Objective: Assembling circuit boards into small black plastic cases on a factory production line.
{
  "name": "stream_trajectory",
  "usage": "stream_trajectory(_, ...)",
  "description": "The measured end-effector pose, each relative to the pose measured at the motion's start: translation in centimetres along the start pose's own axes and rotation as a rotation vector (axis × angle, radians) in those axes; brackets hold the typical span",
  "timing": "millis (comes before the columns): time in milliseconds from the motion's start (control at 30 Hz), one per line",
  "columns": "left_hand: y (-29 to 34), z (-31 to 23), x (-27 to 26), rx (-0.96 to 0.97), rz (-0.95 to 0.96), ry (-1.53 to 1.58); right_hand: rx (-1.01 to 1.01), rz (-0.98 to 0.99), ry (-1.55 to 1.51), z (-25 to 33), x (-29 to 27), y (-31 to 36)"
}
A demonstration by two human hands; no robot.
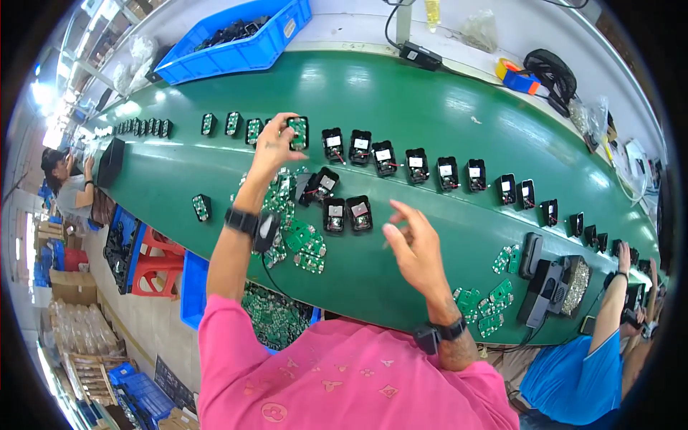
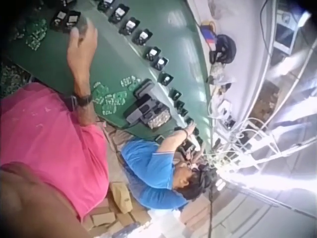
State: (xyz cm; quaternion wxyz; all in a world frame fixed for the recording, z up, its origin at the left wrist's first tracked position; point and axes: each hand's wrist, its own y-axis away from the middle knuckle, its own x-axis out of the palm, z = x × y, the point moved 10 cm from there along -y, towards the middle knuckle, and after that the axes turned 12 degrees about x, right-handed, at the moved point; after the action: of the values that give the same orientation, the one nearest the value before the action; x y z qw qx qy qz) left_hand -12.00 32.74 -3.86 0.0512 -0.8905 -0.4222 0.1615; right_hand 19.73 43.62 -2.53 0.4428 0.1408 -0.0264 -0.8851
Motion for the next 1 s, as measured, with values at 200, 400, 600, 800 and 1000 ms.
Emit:
stream_trajectory(200, -3.8, 6.8, -2.1, -0.102, -0.004, -0.488, 0.171, -0.213, 0.113, -6.5, -9.0, 6.0)
stream_trajectory(400, -1.5, -5.9, 9.3, 0.423, 0.402, -1.292, 0.291, -0.5, 0.091, -11.7, -16.0, 11.5)
stream_trajectory(600, -0.4, 0.8, 14.8, 0.336, 0.913, -1.127, 0.19, -0.467, 0.254, -7.8, -14.0, 9.3)
stream_trajectory(800, -1.5, 1.7, 15.3, 0.46, 0.934, -1.003, -0.09, -0.127, 0.363, -3.4, -3.2, 1.4)
stream_trajectory(1000, -2.9, -5.2, 9.8, 0.486, 0.574, -0.797, -0.404, -0.29, 0.915, 3.9, 0.9, -7.1)
